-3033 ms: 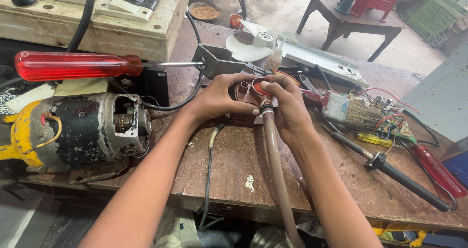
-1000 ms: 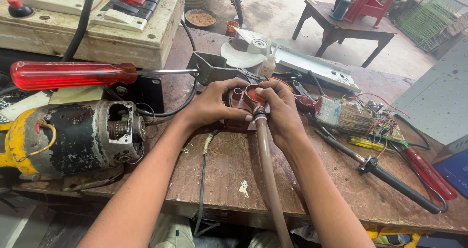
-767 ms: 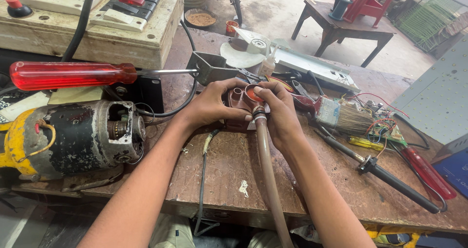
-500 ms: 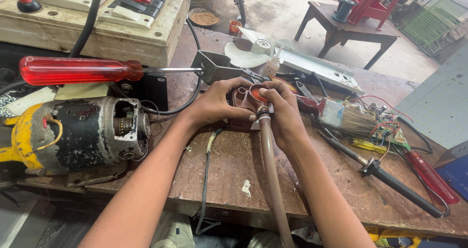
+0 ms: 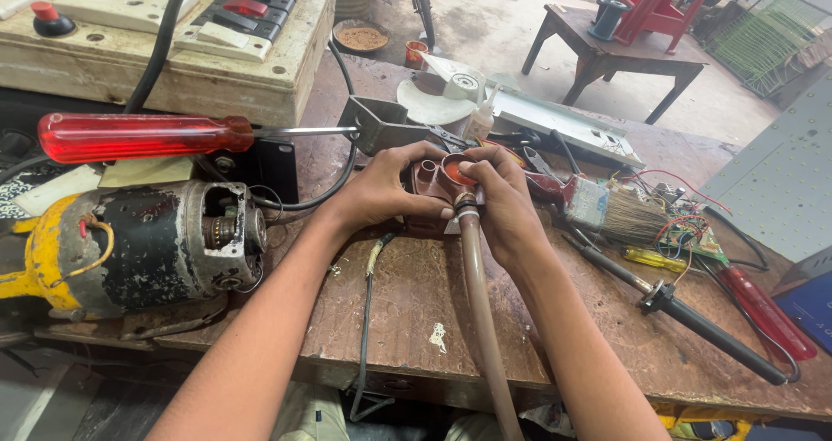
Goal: The person assembles a small brown water pump housing on a workbench, fitting an orange impeller into the casing, threading and tightening the pump parts together by hand, applying liquid from a small white bottle into the assembly, and finally turning a blue-handled tool on top of the pump while giving a thumbs-up.
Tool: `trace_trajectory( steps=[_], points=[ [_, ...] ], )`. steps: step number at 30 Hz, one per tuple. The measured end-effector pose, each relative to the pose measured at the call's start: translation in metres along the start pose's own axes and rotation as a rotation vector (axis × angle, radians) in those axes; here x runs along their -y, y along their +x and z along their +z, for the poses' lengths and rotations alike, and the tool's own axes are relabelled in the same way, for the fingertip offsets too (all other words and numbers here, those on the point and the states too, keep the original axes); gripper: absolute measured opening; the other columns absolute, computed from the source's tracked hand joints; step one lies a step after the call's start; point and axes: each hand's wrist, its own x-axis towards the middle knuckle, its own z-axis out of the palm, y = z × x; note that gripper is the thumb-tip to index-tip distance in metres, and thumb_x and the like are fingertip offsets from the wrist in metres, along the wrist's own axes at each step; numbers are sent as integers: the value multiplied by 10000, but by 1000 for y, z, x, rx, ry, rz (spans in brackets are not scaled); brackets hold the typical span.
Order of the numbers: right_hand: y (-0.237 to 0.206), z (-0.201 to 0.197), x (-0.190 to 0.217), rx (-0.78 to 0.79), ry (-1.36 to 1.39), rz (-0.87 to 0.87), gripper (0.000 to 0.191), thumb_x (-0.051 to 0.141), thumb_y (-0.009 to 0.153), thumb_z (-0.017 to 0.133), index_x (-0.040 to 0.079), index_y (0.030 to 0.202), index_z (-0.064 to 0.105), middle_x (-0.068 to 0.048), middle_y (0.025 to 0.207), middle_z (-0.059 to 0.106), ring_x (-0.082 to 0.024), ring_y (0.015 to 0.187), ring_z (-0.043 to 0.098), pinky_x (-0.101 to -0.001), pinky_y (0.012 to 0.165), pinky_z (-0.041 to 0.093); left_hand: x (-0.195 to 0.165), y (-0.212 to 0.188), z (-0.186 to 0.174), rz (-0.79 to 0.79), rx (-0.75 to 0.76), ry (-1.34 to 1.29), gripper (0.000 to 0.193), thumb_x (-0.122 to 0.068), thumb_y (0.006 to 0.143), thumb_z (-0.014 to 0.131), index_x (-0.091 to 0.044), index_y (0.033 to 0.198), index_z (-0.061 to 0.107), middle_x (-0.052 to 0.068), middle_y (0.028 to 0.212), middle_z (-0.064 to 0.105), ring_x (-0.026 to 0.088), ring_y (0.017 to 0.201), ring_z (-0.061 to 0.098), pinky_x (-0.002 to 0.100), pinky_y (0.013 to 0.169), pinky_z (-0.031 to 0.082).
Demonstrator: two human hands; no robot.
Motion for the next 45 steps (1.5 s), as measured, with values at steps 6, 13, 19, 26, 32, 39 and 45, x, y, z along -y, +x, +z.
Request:
trace_trajectory(
  steps=[6,13,19,26,32,39,45],
  points=[
    [1,0,-1,7,-7,-25,168,73,936,629,69,1099,593,-36,937,632,-95,751,576,-241,658,504,1,1,-1,59,6,-7,628,-301,669,902,-38,1202,698,77,1075,778,133,1006,713,294,925,536],
    [2,0,0,-15,-18,2,191,80,924,627,73,1112,592,-27,948,633,-101,784,582,-258,705,513,0,0,-1,11,5,-7,628,-301,662,896,-53,1203,697,59,1045,778,123,982,700,300,911,534],
    [1,0,0,-4,-46,-37,200,80,926,638,54,1118,588,-33,953,638,-91,802,579,-242,716,508,-2,1,1,-15,7,-21,647,-311,651,896,-61,1211,691,52,1049,778,116,985,706,295,917,535],
    [-1,2,3,-12,-61,-29,201,95,929,639,43,1119,599,-42,940,637,-90,784,574,-237,685,497,-2,2,1,-29,11,-15,662,-309,649,897,-57,1224,686,59,1050,778,125,982,709,301,920,536],
    [-1,3,2,-19,-28,-13,211,93,914,645,64,1117,592,-47,943,642,-104,777,580,-246,682,501,-2,1,1,-36,17,-41,666,-308,652,897,-56,1230,683,66,1048,784,124,981,714,296,919,541],
    [-3,5,-1,-24,-27,-46,194,114,925,664,65,1104,610,-34,984,639,-92,822,592,-252,712,513,0,1,1,-3,8,-50,662,-302,662,897,-42,1232,682,69,1075,781,121,1006,711,298,928,543],
    [-1,6,-2,-20,11,-58,175,136,932,659,47,1076,611,-56,990,648,-97,850,628,-248,739,542,0,1,1,-29,4,-30,694,-327,644,900,-57,1243,677,68,1064,784,123,991,721,301,915,553]
  ],
)
